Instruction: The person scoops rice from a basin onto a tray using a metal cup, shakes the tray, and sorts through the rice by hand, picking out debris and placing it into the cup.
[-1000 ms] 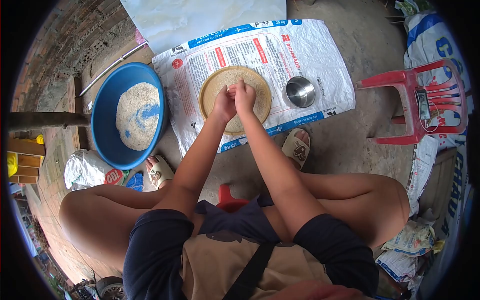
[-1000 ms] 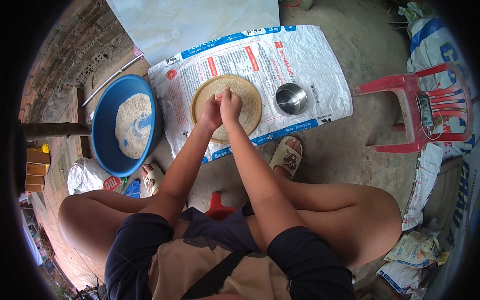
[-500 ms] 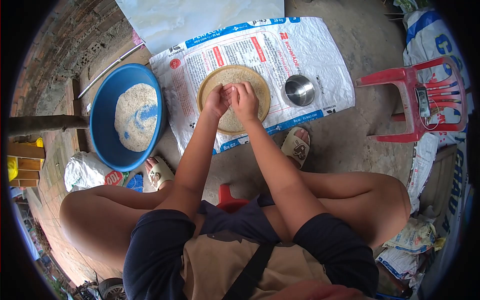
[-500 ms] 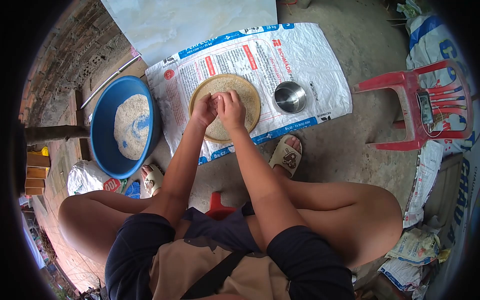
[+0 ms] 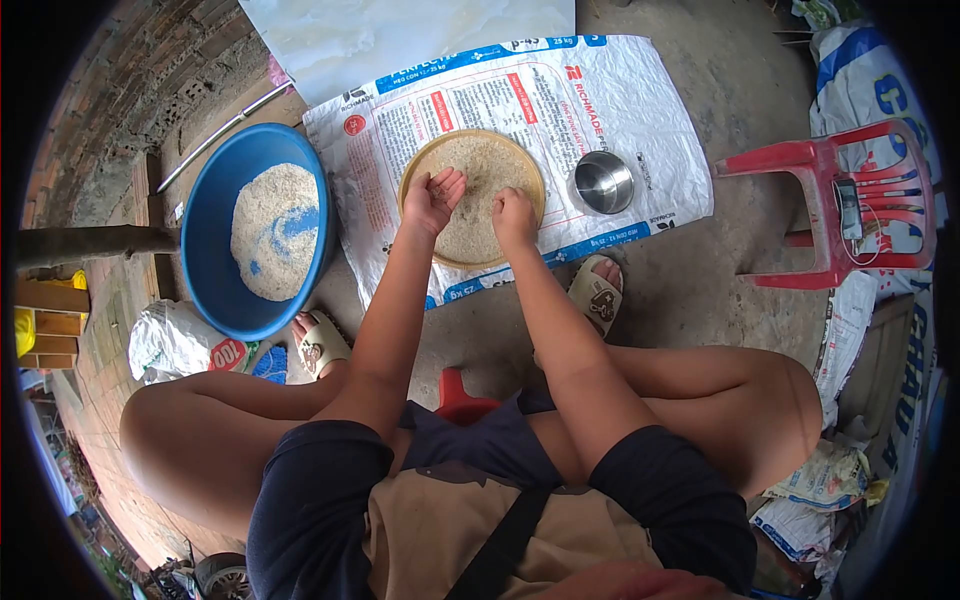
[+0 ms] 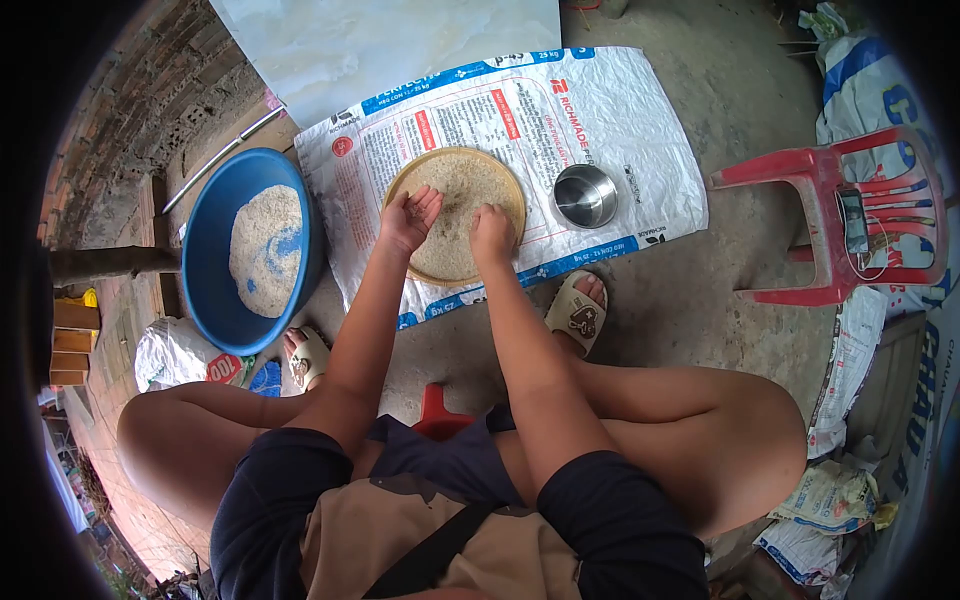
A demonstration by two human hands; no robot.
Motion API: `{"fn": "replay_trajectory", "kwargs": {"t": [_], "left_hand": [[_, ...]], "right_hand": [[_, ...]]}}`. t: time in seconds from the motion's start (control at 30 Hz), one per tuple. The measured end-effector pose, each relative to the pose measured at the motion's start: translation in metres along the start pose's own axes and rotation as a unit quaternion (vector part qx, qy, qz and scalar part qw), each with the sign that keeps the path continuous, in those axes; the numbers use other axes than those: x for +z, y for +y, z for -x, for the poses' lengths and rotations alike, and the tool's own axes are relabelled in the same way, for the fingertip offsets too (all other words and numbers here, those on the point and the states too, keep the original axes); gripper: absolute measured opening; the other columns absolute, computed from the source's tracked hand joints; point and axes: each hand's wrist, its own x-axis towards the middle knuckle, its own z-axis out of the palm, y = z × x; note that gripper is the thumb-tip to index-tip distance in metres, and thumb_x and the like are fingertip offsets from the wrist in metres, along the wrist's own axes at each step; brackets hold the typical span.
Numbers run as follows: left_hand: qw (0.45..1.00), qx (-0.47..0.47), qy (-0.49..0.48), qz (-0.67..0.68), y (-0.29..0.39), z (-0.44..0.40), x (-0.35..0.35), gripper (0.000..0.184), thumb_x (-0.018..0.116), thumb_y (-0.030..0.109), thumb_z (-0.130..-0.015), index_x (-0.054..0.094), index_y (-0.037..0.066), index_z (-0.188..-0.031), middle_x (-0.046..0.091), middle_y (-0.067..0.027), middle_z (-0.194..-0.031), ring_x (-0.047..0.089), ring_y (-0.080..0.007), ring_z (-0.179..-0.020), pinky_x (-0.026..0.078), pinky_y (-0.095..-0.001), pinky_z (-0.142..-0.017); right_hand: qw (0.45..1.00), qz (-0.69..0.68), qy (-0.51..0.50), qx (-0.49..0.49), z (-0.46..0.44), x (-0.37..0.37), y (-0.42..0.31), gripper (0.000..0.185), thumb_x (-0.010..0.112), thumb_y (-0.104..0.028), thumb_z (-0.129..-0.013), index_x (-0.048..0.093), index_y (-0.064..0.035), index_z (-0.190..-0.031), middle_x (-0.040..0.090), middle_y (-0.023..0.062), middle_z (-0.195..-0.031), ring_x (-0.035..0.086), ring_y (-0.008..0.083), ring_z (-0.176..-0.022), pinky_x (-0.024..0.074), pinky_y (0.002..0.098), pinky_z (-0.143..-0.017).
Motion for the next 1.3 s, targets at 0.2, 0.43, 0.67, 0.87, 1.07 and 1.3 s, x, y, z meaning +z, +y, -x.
{"fn": "replay_trajectory", "kwargs": {"t": [0.2, 0.43, 0.67, 0.87, 1.07, 1.3], "left_hand": [[0.995, 0.035, 0.09, 0.004, -0.006, -0.014, -0.023, 0.042, 0.027, 0.027, -0.097, 0.05, -0.007, -0.106, 0.057, -0.0196, -0.102, 0.057, -0.0302, -0.097, 0.05, -0.0386, -0.087], [0.998, 0.031, -0.009, 0.051, 0.007, -0.009, -0.017, 0.032, 0.036, 0.022, -0.095, 0.051, -0.006, -0.101, 0.057, -0.0171, -0.098, 0.058, -0.0301, -0.095, 0.051, -0.0376, -0.086], [0.936, -0.003, -0.266, 0.229, 0.025, 0.008, -0.013, 0.031, 0.04, 0.024, -0.095, 0.057, -0.001, -0.09, 0.06, -0.0106, -0.088, 0.059, -0.0247, -0.087, 0.052, -0.0336, -0.079], [0.903, 0.006, -0.359, 0.234, 0.02, 0.022, 0.012, 0.034, 0.037, 0.026, -0.097, 0.054, 0.003, -0.079, 0.049, -0.0038, -0.067, 0.048, -0.0158, -0.065, 0.043, -0.0249, -0.055], [0.949, -0.077, -0.264, 0.152, 0.009, 0.009, 0.008, 0.044, 0.034, 0.031, -0.097, 0.036, 0.013, -0.057, 0.026, 0.0027, -0.046, 0.017, -0.008, -0.035, 0.017, -0.0225, -0.031], [0.983, -0.095, -0.035, 0.153, -0.011, -0.02, -0.042, 0.041, 0.029, 0.03, -0.097, 0.05, 0.01, -0.068, 0.041, 0.0015, -0.053, 0.036, -0.0094, -0.044, 0.033, -0.0222, -0.039]], "right_hand": [[0.952, -0.304, -0.026, -0.025, -0.024, -0.005, -0.056, 0.007, 0.064, -0.007, -0.075, 0.062, -0.0011, -0.078, 0.061, 0.0124, -0.078, 0.061, 0.0259, -0.07, 0.0487, 0.0338, -0.064], [0.947, -0.298, -0.036, -0.113, -0.039, -0.021, -0.075, 0.009, 0.063, -0.008, -0.076, 0.064, -0.0015, -0.083, 0.062, 0.0124, -0.08, 0.061, 0.0239, -0.069, 0.0487, 0.0316, -0.062], [0.995, -0.089, 0.048, -0.023, -0.024, 0.003, -0.007, 0.009, 0.059, -0.006, -0.075, 0.062, -0.0031, -0.083, 0.058, 0.0134, -0.085, 0.057, 0.0313, -0.082, 0.0462, 0.0392, -0.075], [0.997, -0.016, -0.007, -0.071, 0.004, 0.006, 0.0, 0.012, 0.059, -0.007, -0.075, 0.063, -0.0055, -0.086, 0.055, 0.0134, -0.093, 0.052, 0.0309, -0.096, 0.0443, 0.0393, -0.081], [0.998, -0.054, 0.001, -0.014, -0.001, 0.007, -0.003, 0.009, 0.061, -0.006, -0.073, 0.063, -0.0045, -0.082, 0.058, 0.0143, -0.085, 0.058, 0.0319, -0.082, 0.0467, 0.0408, -0.073], [0.983, -0.181, 0.044, 0.006, -0.026, 0.007, -0.017, 0.004, 0.061, -0.005, -0.073, 0.064, -0.0025, -0.076, 0.063, 0.0132, -0.075, 0.061, 0.0293, -0.069, 0.0488, 0.0366, -0.065]]}}
